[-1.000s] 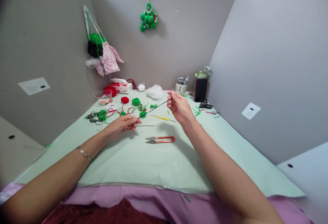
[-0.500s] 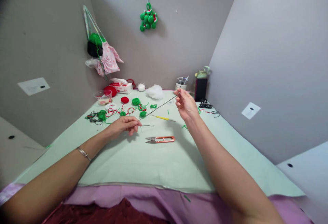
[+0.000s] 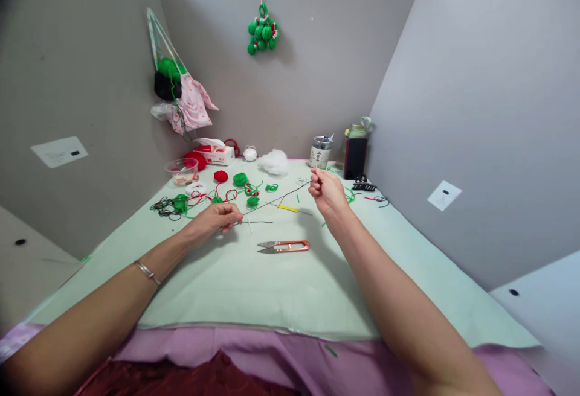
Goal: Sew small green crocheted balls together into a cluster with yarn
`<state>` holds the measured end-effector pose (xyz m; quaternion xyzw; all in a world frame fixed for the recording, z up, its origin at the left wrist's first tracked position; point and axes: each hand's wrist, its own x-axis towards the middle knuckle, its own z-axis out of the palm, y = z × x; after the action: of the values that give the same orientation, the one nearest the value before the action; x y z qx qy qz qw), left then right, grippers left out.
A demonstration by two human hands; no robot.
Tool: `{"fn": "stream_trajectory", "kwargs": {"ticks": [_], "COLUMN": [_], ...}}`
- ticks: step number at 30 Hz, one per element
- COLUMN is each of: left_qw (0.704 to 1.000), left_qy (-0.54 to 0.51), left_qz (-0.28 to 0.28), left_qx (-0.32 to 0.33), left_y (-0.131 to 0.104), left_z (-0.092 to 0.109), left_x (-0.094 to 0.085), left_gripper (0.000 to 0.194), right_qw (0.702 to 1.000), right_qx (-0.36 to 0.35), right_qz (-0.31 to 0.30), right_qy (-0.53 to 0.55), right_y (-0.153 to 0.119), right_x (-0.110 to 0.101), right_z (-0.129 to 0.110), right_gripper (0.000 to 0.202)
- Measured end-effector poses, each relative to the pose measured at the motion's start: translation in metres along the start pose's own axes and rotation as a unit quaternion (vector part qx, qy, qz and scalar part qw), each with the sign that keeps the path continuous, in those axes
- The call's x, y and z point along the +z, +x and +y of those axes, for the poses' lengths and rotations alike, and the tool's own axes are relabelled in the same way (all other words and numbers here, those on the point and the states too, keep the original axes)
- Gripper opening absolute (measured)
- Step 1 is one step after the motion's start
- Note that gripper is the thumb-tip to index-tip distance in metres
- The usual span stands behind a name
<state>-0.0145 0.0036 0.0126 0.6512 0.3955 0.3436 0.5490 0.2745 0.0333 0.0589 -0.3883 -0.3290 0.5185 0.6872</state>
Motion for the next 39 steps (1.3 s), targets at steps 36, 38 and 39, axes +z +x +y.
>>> {"fn": "stream_trajectory", "kwargs": {"ticks": [36,38,39], "left_qw": [0.965,0.975,0.982], "left_qy": [-0.261,-0.219,-0.185], "left_qz": [0.023,0.036,0.041], "left_qx": [-0.018,-0.008,0.003], "left_y": [-0.005,-0.006,-0.006], "left_z": [0.012,0.011,0.011], "left_x": [0.005,0.008,0.008], "left_gripper": [0.029,0.030,0.030], "right_qw": [0.781,0.721,0.700], "right_qx": [-0.293,-0.359,-0.377], "right_qz": [-0.319,-0.336,-0.346], "right_qy": [-0.449,-0.488,-0.498], "right_y": [-0.081,-0.084,-0.085], "right_x": [0.046,0.045,0.045], "right_z": [0.072,0.076,0.075], "right_gripper": [0.019,0.024,0.026]}}
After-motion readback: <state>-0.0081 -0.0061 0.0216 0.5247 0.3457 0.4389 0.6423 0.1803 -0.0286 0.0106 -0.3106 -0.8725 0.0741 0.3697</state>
